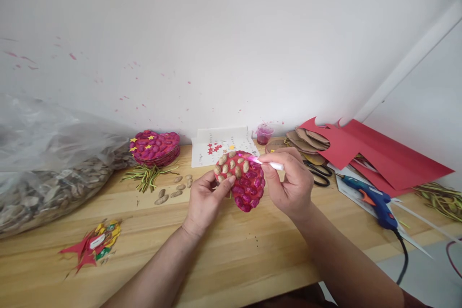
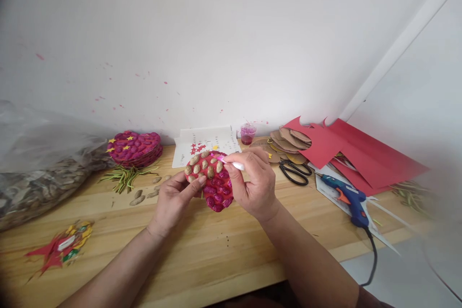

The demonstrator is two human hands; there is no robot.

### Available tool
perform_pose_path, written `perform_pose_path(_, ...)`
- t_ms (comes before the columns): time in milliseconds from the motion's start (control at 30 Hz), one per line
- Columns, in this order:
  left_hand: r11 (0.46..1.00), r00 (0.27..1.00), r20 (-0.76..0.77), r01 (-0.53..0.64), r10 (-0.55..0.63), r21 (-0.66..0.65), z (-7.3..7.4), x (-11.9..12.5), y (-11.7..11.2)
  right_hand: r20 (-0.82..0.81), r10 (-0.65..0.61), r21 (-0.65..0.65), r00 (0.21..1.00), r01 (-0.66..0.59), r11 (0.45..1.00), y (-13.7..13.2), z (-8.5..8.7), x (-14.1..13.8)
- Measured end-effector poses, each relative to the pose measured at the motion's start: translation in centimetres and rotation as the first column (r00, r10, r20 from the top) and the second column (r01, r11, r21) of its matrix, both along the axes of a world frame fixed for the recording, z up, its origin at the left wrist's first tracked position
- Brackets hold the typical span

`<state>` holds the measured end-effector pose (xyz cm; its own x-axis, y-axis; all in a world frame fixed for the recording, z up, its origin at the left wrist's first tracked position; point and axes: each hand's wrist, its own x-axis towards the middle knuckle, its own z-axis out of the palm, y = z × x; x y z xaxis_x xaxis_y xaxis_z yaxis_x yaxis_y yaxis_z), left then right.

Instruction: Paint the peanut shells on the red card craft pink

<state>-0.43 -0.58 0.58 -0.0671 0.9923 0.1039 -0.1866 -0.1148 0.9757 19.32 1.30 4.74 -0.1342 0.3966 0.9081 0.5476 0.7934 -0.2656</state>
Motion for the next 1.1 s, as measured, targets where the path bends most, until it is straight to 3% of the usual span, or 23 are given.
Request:
perform_pose_path(567, 1.0, 1.0, 0.015, -0.003, 0.003, -0.028, -0.14, -0.06, -0.03, 0.008, 0.02, -0.003, 1.0, -0.02, 1.0, -0.04, -0.19, -0.02)
perform_pose_path(767, 0.998, 0.998, 0.062, -0.007, 0.011, -0.064, -0.2, -0.13, -0.02, 0.005, -0.032, 0.013, 0.999, 0.032, 0.999, 0.12, 0.0, 0.15)
perform_pose_path(967, 0.996, 0.995, 0.103, -0.008, 0.016, -0.083, -0.39, -0.02, 0.06, 0.003, 0.008, -0.014, 1.0, -0.008, 1.0, 0.1, -0.1, 0.0)
perform_pose_path(1100, 0.994, 0.991, 0.128, -0.022, 0.035, -0.105, -0.38, 0.05, 0.1, -0.001, -0.044, 0.001, 0.999, 0.044, 0.999, 0.2, -0.2, 0.14)
